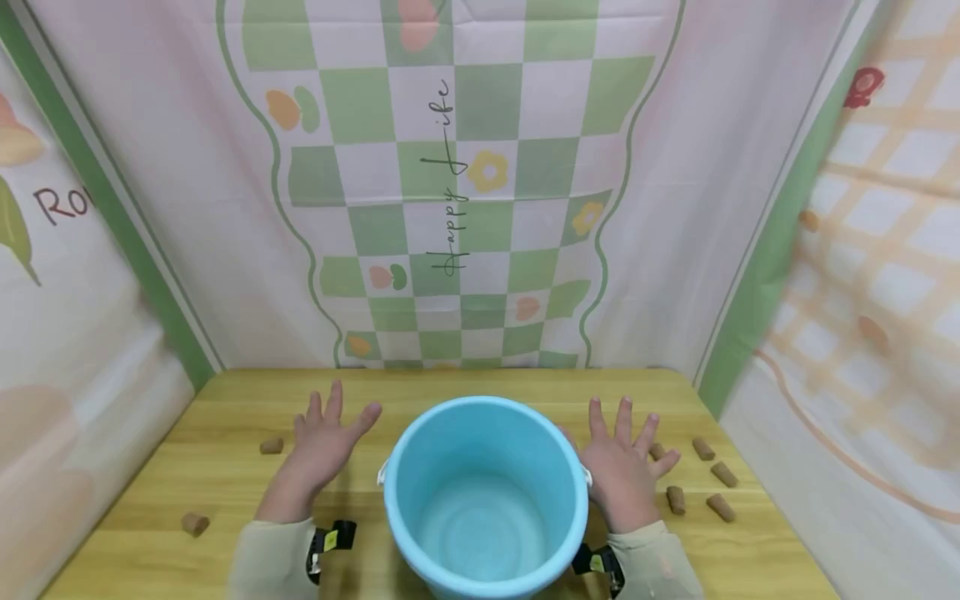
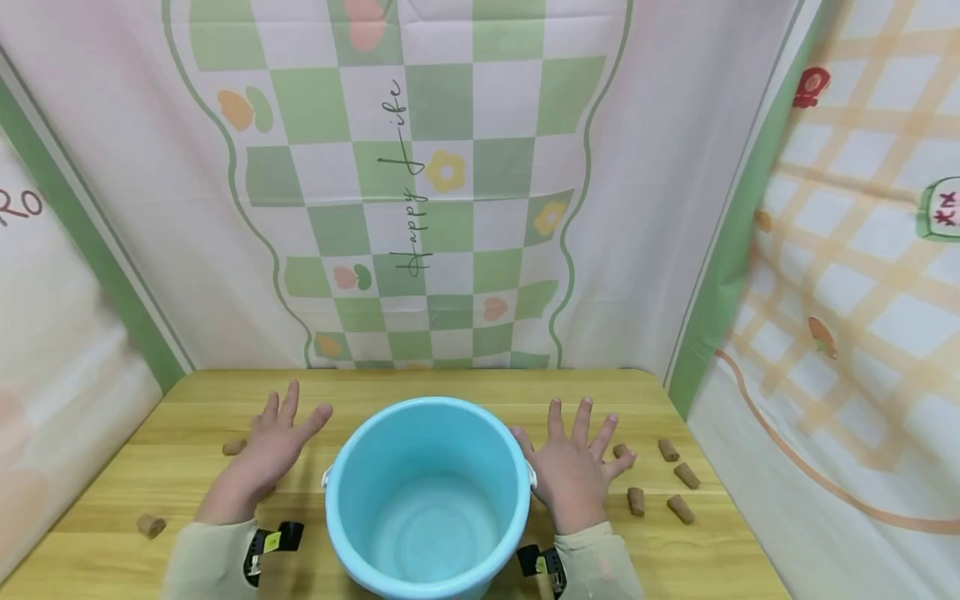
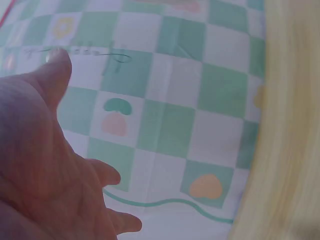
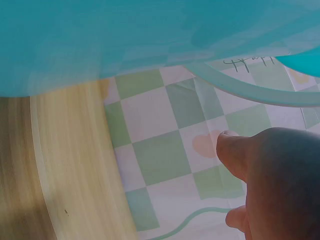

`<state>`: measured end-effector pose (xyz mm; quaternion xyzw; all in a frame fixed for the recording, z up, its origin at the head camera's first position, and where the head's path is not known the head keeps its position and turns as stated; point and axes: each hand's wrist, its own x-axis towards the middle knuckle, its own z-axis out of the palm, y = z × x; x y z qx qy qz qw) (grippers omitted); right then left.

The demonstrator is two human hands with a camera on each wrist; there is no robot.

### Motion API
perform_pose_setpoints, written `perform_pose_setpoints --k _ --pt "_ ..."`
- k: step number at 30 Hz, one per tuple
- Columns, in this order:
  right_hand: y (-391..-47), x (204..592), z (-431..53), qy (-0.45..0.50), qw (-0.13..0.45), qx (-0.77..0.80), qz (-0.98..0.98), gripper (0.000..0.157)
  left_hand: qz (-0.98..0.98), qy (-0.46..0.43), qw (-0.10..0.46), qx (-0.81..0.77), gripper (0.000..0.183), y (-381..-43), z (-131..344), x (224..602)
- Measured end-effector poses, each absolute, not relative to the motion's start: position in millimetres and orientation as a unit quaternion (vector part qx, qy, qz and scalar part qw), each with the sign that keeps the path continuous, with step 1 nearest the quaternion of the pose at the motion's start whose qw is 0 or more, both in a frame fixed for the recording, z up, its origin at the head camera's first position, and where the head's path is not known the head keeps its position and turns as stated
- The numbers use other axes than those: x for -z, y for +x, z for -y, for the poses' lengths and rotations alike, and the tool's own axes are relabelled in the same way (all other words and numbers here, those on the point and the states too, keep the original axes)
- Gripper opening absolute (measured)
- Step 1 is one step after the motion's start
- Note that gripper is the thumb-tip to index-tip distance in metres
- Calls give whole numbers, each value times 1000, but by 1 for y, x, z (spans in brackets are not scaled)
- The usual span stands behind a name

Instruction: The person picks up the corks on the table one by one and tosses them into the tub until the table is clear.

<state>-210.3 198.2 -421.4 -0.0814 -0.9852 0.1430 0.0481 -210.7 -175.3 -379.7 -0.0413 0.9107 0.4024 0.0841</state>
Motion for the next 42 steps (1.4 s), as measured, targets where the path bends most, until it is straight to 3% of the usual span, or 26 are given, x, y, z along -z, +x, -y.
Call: perform_pose_setpoints --k 4,11,15,19,29,37,42 --pt "-210 422 -199 -84 43 -141 985 99 -880 12 89 -466 100 -207 179 375" --pt "-212 421 -200 -88 33 -144 985 101 -814 194 108 -537 78 -197 182 373" --pt "-214 423 -203 -90 33 -140 985 101 -773 274 146 -554 90 -190 179 373" --pt "-214 425 -204 -91 32 -142 985 100 -737 290 190 -580 99 -185 173 373" --pt "-213 422 -201 -88 33 -141 986 99 -659 358 222 -623 116 -183 162 378" --pt "-214 421 -203 -92 29 -139 986 99 -669 370 211 -609 112 -185 157 380" --pt "-217 424 -205 -89 28 -139 986 99 -665 358 232 -613 112 -186 153 382"
